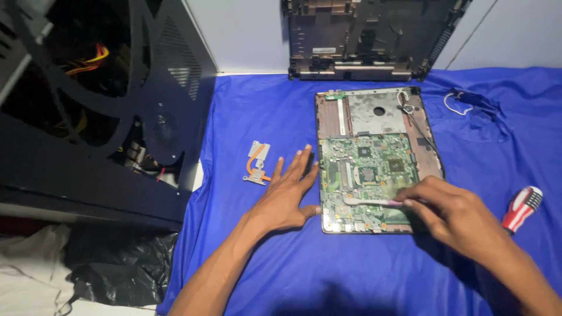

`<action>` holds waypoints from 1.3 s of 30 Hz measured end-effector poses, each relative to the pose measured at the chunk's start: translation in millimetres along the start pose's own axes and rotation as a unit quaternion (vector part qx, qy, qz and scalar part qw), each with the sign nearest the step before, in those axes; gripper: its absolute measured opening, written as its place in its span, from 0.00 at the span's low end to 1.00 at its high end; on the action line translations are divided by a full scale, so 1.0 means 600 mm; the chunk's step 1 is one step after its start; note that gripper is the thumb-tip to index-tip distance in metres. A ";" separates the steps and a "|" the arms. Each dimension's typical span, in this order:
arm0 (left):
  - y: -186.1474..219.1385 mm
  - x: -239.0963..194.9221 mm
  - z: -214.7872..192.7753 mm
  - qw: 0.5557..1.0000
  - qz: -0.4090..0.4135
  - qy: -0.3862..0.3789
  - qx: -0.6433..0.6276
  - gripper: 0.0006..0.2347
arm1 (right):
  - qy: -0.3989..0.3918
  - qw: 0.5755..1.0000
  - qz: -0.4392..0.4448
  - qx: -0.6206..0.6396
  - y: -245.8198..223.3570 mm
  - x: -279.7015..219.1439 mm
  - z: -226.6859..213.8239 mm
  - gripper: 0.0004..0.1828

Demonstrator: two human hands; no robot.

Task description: The person cleans a disassembled laptop motherboard and a heat sink using a toothbrush. They scrub various components on the circuit board and the heat sink fins, then place the heat sink back on the blue cloth.

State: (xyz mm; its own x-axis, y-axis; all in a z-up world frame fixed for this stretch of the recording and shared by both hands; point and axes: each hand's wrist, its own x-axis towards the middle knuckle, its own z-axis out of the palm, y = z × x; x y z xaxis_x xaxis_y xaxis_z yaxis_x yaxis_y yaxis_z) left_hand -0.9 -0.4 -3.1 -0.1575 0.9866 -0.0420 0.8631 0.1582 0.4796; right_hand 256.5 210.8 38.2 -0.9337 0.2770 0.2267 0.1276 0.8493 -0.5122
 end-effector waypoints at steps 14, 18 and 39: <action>0.003 0.002 -0.005 1.000 -0.007 -0.005 0.000 0.40 | 0.030 0.999 -0.015 -0.016 -0.012 -0.043 0.015 0.13; 0.004 0.000 -0.006 1.000 -0.003 -0.004 -0.003 0.40 | 0.042 0.999 -0.016 0.021 0.022 -0.065 -0.006 0.11; 0.003 0.001 -0.006 1.000 -0.007 -0.011 -0.007 0.40 | 0.045 0.996 0.042 -0.068 0.021 -0.084 -0.003 0.13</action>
State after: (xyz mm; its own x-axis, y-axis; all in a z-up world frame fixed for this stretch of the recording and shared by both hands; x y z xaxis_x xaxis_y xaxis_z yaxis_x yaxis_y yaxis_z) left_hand -1.0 0.3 1.0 -0.1593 0.9849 -0.0678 0.8539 0.1719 0.4913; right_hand 305.8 208.4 21.6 -0.8844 0.3844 0.2648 0.2547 0.8727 -0.4165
